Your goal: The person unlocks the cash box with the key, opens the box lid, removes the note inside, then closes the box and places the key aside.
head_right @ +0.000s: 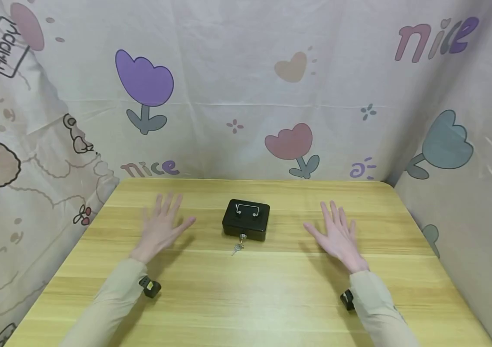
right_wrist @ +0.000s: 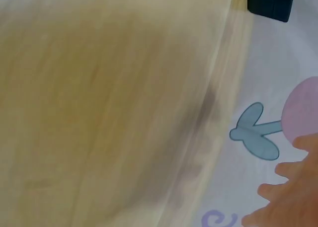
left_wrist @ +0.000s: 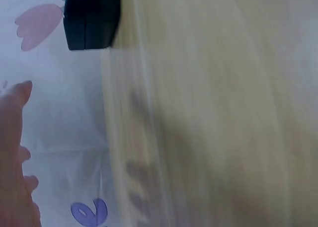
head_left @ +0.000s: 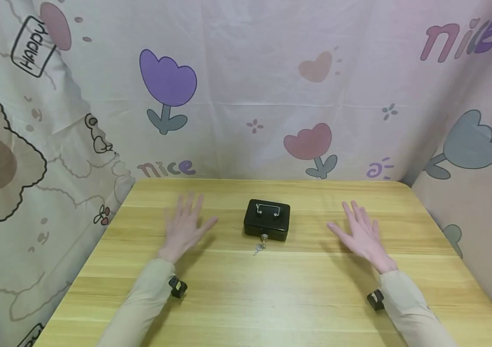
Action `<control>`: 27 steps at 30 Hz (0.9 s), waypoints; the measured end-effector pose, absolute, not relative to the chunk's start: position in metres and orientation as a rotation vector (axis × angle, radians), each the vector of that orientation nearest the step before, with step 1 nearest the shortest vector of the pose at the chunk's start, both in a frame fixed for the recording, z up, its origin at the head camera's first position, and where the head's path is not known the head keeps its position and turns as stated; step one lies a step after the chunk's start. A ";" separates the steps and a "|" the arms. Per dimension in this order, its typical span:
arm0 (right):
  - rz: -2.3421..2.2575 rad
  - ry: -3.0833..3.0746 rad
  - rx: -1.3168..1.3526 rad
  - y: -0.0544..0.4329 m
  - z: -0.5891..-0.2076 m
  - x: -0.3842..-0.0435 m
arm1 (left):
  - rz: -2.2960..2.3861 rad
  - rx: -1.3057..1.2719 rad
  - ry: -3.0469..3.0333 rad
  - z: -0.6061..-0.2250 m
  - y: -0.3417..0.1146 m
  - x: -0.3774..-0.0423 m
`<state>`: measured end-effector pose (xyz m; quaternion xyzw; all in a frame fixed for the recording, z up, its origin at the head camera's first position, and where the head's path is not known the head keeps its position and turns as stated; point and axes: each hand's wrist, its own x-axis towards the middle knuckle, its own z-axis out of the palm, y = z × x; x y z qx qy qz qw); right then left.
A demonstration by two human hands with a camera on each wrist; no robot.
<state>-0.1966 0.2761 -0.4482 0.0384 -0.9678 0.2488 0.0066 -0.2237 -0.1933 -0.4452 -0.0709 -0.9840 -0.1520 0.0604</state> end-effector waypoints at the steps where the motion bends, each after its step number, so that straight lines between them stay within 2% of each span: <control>1: 0.789 -3.026 0.130 0.275 -0.448 -0.197 | -0.482 -0.238 -2.977 -0.444 -0.190 -0.224; 18: 0.927 -2.995 0.228 0.239 -0.447 -0.203 | -0.532 -0.538 -3.058 -0.452 -0.145 -0.251; 27: 1.221 -2.914 0.328 0.215 -0.447 -0.206 | -0.886 -0.736 -3.043 -0.456 -0.124 -0.262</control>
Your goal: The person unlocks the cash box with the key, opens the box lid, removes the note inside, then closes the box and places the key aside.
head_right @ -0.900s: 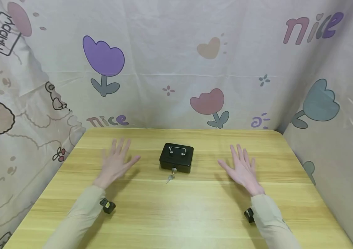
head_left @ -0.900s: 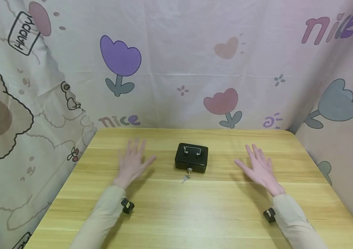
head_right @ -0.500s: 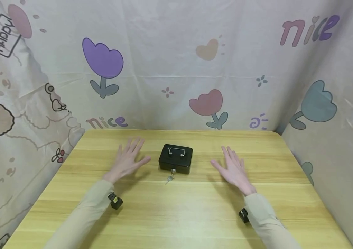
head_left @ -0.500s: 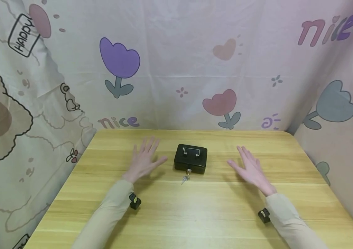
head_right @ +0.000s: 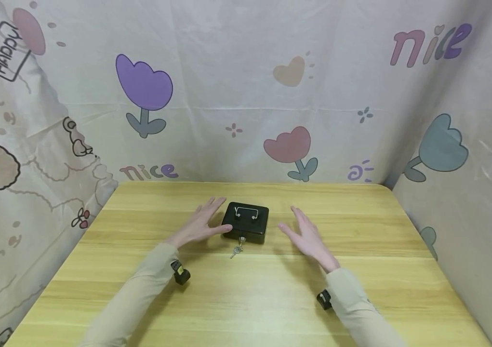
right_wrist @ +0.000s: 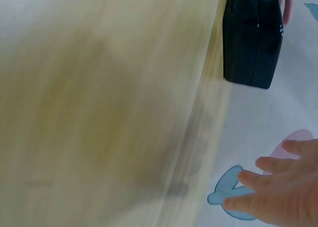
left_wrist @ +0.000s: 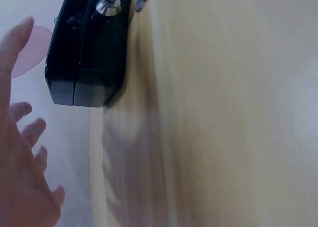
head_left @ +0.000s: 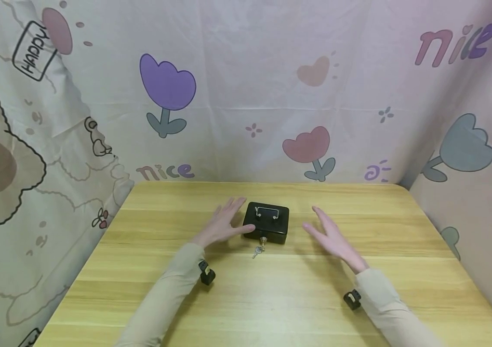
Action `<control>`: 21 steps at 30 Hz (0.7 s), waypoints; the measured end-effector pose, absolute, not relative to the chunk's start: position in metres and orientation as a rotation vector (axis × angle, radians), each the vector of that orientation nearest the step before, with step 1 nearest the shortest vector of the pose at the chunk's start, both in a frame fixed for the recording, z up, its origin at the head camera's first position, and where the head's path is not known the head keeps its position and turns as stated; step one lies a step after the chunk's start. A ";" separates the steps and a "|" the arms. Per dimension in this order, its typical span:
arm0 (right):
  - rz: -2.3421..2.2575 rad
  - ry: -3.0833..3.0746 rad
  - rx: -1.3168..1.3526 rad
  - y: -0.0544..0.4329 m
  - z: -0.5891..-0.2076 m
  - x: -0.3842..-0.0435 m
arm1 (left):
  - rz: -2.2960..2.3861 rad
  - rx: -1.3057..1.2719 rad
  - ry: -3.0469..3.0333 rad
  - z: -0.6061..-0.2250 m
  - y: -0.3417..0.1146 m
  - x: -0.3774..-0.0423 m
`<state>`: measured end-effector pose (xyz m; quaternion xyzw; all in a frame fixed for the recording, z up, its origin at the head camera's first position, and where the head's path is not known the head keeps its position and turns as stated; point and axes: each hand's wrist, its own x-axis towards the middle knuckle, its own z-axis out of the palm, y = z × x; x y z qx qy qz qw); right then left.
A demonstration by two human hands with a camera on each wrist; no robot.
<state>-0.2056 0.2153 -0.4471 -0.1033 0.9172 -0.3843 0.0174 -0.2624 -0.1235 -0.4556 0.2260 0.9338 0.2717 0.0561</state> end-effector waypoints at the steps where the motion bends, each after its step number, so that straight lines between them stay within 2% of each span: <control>1: -1.224 2.824 -0.315 0.213 -0.448 -0.205 | 0.862 0.695 2.810 -0.456 -0.122 -0.264; 8: -1.370 2.691 -0.257 0.200 -0.451 -0.203 | 1.100 0.697 2.626 -0.460 -0.112 -0.273; 21: -1.526 2.572 -0.232 0.190 -0.452 -0.198 | 1.271 0.673 2.510 -0.465 -0.110 -0.279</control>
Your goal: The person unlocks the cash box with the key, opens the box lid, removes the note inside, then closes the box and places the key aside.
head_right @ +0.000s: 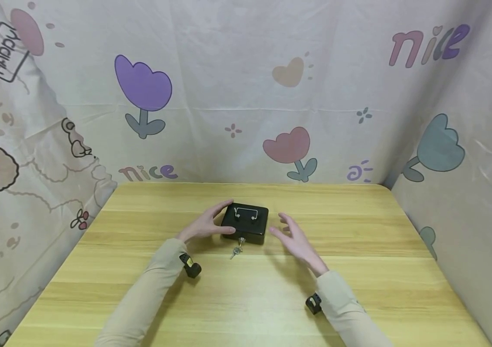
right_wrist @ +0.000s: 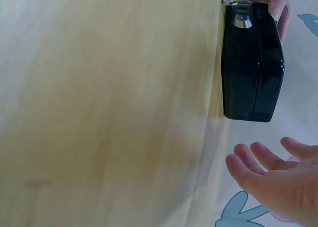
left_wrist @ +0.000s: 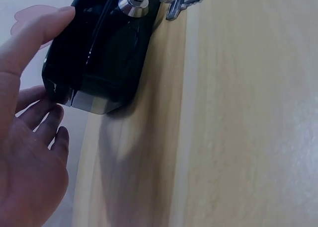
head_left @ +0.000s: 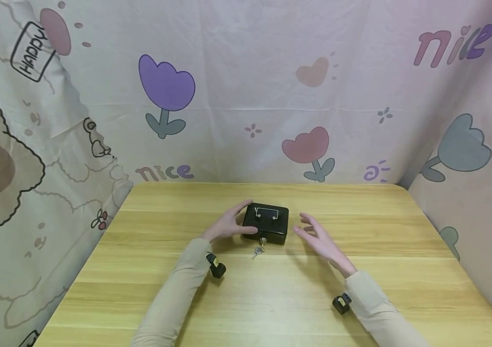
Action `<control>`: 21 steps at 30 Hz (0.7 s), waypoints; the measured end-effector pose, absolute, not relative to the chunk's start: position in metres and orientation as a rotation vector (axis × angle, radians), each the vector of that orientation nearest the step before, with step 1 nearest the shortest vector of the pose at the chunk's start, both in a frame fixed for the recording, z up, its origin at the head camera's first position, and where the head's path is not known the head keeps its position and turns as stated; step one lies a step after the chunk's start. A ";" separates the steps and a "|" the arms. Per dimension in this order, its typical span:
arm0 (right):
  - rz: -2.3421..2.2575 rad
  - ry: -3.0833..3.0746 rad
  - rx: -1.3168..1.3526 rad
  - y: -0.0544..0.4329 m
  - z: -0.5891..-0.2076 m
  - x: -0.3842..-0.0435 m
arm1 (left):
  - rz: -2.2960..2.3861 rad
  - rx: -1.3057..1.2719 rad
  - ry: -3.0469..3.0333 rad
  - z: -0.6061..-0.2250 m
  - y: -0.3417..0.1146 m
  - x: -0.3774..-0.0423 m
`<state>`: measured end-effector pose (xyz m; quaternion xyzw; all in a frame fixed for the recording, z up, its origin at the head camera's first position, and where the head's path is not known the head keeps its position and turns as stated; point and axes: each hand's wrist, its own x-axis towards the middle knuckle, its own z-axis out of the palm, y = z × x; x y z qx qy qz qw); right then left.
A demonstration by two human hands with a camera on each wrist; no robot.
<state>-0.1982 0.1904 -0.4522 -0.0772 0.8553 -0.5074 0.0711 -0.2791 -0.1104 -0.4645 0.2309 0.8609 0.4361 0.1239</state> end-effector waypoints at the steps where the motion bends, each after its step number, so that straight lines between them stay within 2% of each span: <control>1: -1.527 2.565 -0.226 0.190 -0.452 -0.198 | 1.284 0.674 2.504 -0.466 -0.110 -0.280; 9: -1.536 2.541 -0.182 0.185 -0.455 -0.198 | 1.376 0.618 2.483 -0.472 -0.108 -0.275; 21: -1.787 2.396 -0.097 0.172 -0.463 -0.198 | 1.557 0.468 2.462 -0.480 -0.093 -0.267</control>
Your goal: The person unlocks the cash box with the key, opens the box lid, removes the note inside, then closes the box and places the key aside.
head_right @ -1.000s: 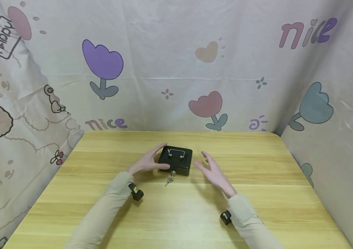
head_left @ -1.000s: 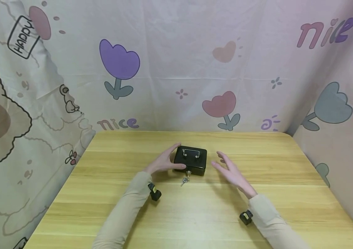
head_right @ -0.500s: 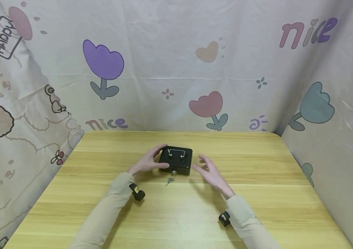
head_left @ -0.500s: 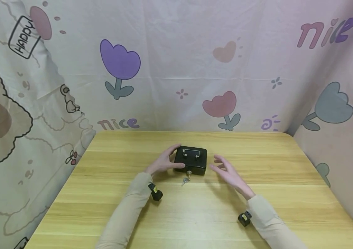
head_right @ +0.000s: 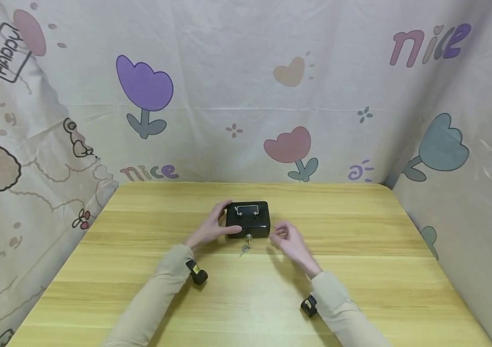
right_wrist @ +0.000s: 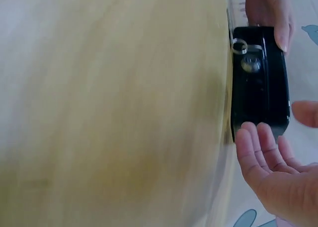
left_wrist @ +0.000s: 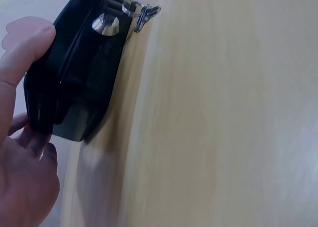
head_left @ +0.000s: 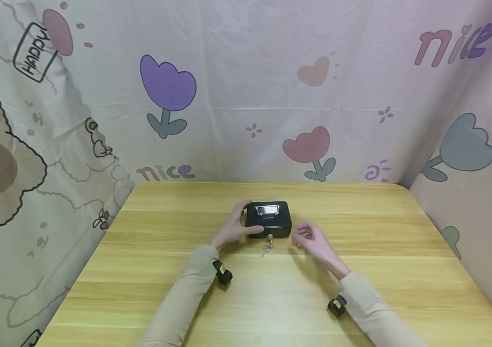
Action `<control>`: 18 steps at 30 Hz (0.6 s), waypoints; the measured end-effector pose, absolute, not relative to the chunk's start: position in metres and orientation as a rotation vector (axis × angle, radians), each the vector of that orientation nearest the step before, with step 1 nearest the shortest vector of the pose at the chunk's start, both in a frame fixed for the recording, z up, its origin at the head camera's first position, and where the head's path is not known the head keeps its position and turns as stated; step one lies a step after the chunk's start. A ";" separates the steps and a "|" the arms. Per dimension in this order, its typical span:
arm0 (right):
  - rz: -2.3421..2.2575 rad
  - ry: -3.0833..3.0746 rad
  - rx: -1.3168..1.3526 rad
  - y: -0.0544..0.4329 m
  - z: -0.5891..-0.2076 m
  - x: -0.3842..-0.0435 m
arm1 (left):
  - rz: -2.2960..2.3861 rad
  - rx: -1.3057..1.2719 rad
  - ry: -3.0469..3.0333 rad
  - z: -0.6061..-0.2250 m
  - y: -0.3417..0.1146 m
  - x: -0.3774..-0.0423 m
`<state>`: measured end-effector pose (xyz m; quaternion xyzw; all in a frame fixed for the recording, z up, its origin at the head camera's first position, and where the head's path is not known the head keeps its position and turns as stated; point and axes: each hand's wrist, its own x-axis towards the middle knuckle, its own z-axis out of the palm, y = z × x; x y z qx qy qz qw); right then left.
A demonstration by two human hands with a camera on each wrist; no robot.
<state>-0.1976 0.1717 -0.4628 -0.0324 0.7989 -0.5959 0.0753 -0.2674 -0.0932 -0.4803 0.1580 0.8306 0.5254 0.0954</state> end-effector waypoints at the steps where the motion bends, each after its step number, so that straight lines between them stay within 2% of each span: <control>1: -1.805 2.381 -0.093 0.171 -0.464 -0.199 | 1.556 0.468 2.467 -0.481 -0.092 -0.268; 18: -1.785 2.345 -0.135 0.150 -0.476 -0.208 | 1.627 0.465 2.560 -0.481 -0.075 -0.261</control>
